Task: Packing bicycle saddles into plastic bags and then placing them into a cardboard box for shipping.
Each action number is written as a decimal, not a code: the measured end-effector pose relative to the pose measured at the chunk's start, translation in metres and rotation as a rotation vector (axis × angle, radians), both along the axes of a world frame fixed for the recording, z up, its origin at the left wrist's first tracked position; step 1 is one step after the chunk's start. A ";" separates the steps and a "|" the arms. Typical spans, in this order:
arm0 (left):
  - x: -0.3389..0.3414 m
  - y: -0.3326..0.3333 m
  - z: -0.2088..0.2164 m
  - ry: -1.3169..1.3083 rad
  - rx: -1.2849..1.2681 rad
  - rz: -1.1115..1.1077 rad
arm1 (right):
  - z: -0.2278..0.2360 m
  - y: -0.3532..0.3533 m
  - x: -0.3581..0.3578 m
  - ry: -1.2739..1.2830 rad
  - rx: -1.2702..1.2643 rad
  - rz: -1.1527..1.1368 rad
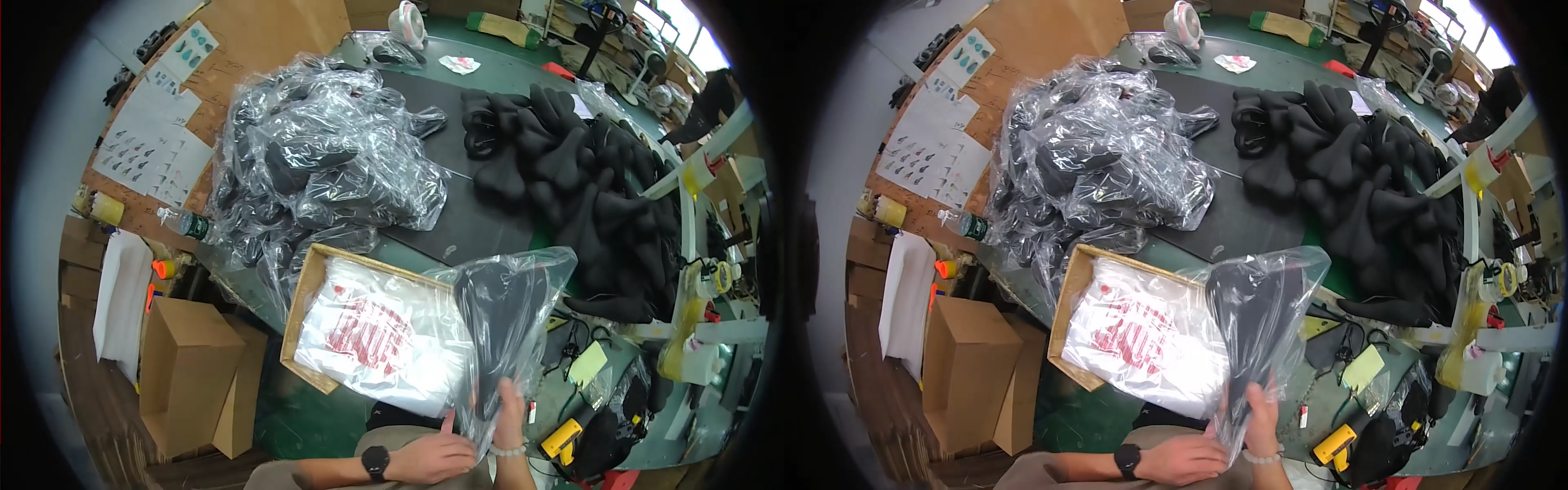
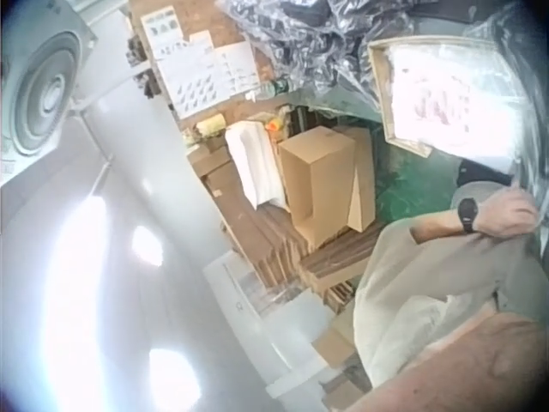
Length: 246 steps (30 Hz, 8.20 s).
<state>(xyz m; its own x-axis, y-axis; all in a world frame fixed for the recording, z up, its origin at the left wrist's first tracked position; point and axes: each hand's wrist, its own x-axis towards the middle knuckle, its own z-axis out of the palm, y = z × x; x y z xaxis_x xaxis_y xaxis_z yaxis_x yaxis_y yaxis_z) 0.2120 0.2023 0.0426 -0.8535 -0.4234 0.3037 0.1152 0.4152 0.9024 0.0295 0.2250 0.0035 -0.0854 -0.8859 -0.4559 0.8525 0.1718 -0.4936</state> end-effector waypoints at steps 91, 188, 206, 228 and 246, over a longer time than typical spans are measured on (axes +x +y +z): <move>-0.097 -0.092 -0.041 -0.316 1.196 -0.114 | 0.006 0.004 -0.114 0.839 0.238 0.080; -0.143 -0.063 -0.022 -0.449 0.707 0.147 | 0.023 0.043 -0.103 0.934 0.220 -0.053; -0.144 -0.051 -0.038 -0.545 0.582 0.147 | -0.005 0.051 -0.095 1.048 0.269 -0.119; -0.030 -0.069 -0.167 -0.797 -0.016 0.431 | -0.100 0.100 -0.094 0.881 0.714 -0.566; 0.015 -0.092 -0.184 -0.564 0.817 0.509 | -0.072 0.109 -0.011 0.568 0.630 -0.076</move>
